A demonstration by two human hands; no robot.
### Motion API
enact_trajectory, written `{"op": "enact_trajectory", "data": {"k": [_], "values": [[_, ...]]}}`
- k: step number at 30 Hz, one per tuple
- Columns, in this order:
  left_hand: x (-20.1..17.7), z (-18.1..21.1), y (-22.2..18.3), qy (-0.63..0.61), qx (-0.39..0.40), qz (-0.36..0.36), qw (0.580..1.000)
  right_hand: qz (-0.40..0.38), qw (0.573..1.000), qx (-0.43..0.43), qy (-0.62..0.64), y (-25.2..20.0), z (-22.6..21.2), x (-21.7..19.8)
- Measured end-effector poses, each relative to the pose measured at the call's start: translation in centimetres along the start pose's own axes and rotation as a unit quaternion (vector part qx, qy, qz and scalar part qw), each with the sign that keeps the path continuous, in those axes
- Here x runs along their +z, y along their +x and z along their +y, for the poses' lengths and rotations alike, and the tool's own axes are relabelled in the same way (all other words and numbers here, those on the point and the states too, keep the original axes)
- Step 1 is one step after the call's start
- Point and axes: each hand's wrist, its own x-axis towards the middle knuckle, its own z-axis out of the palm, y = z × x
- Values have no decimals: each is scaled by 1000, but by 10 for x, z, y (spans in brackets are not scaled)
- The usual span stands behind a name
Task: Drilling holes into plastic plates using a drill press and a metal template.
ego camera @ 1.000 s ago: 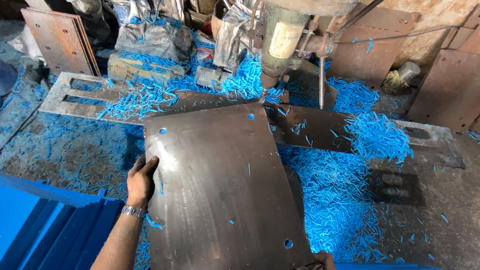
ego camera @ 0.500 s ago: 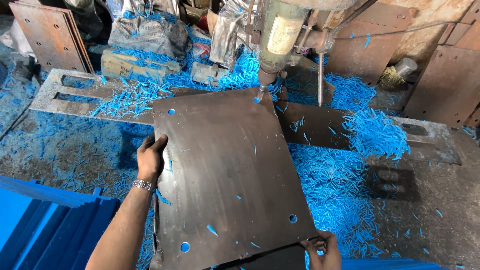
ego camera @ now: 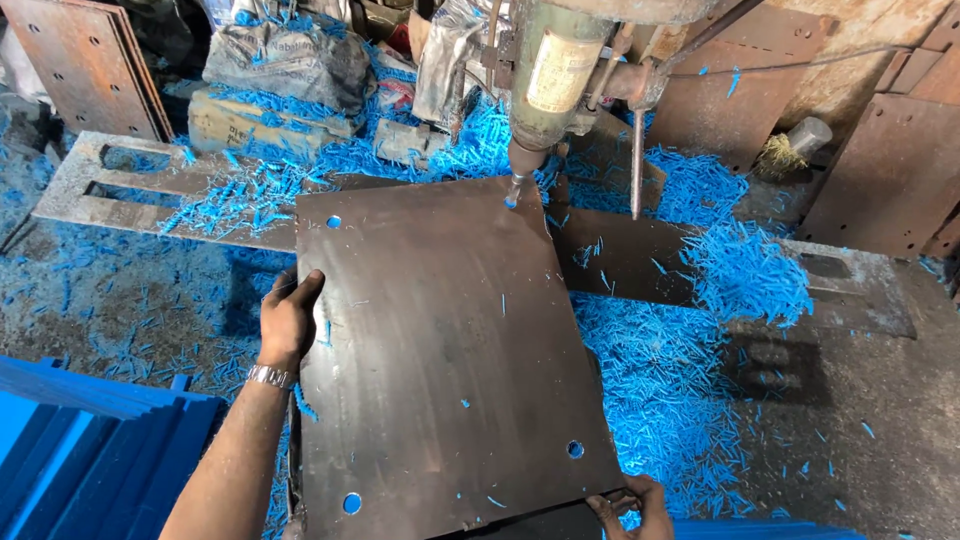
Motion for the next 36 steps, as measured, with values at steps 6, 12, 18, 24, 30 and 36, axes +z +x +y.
{"op": "enact_trajectory", "data": {"k": [6, 12, 18, 24, 30, 36], "values": [[1, 6, -8, 54, 6, 3, 999, 9, 1000, -10, 19, -3, 4, 2], [3, 8, -12, 35, -20, 25, 999, 18, 998, -28, 53, -2, -9, 4], [1, 6, -11, 50, -9, 21, 998, -39, 999, -10, 19, 4, 35, -8], [29, 30, 5, 450, 402, 88, 793, -43, 991, 21, -124, 94, -136, -71], [152, 22, 36, 582, 357, -53, 729, 77, 920, -368, -114, 209, -332, -80], [198, 2, 96, 605, 344, -138, 705, 204, 821, -475, -243, 407, -394, -104]]}}
